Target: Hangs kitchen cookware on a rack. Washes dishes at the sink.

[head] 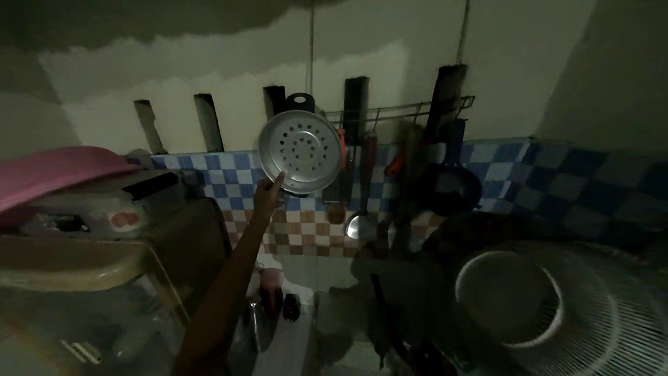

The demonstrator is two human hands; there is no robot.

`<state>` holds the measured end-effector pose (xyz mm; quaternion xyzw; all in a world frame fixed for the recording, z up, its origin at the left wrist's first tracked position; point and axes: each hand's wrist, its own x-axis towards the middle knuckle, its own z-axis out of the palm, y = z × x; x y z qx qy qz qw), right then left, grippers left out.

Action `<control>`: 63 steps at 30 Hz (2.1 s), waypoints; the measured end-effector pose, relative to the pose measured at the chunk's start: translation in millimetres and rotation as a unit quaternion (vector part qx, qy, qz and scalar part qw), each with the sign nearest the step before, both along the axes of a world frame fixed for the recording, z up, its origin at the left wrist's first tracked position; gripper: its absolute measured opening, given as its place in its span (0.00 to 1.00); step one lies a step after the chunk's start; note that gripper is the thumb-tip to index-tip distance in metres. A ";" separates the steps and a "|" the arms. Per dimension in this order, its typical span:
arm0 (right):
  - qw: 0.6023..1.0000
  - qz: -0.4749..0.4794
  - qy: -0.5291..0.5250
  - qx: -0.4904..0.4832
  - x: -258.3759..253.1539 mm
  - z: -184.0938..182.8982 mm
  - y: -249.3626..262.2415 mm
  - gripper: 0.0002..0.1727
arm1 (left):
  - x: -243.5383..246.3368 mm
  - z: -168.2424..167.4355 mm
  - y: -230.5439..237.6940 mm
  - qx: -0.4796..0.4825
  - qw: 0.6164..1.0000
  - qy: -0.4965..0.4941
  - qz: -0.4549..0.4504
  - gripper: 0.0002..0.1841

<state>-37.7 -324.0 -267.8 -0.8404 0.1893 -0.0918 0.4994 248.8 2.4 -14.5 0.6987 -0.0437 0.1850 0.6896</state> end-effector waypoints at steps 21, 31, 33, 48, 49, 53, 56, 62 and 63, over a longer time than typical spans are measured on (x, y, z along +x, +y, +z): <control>0.947 0.124 0.083 -0.285 -2.4 16.7 1.4 0.25 | -394.5 -480.2 -87.5 0.470 0.760 0.366 -0.258 0.33; 0.930 0.142 0.138 -0.308 0.2 25.7 2.2 0.30 | -391.5 -513.0 -93.3 0.469 0.759 0.315 -0.323 0.31; 0.935 0.146 0.146 -0.289 0.0 25.2 2.9 0.30 | -393.6 -487.2 -98.1 0.386 0.782 0.367 -0.324 0.28; 0.937 0.130 0.111 -0.306 7.1 3.6 -5.6 0.31 | -379.8 -497.5 -119.0 0.029 0.842 0.460 -0.280 0.22; 0.938 0.125 0.116 -0.303 6.4 6.1 -4.0 0.32 | -378.8 -494.9 -118.9 0.029 0.844 0.455 -0.283 0.23; 0.937 0.114 0.119 -0.309 2.8 11.2 -0.1 0.32 | -375.3 -479.4 -123.9 0.011 0.841 0.467 -0.273 0.26; 0.939 0.111 0.121 -0.301 3.6 12.9 0.8 0.30 | -370.8 -476.7 -129.5 -0.013 0.833 0.488 -0.261 0.25; 0.934 0.119 0.151 -0.301 2.7 19.0 4.1 0.30 | -368.8 -484.2 -134.6 -0.070 0.830 0.496 -0.244 0.25; 0.934 0.122 0.149 -0.302 3.3 18.3 3.5 0.31 | -368.0 -486.5 -136.2 -0.081 0.830 0.498 -0.236 0.25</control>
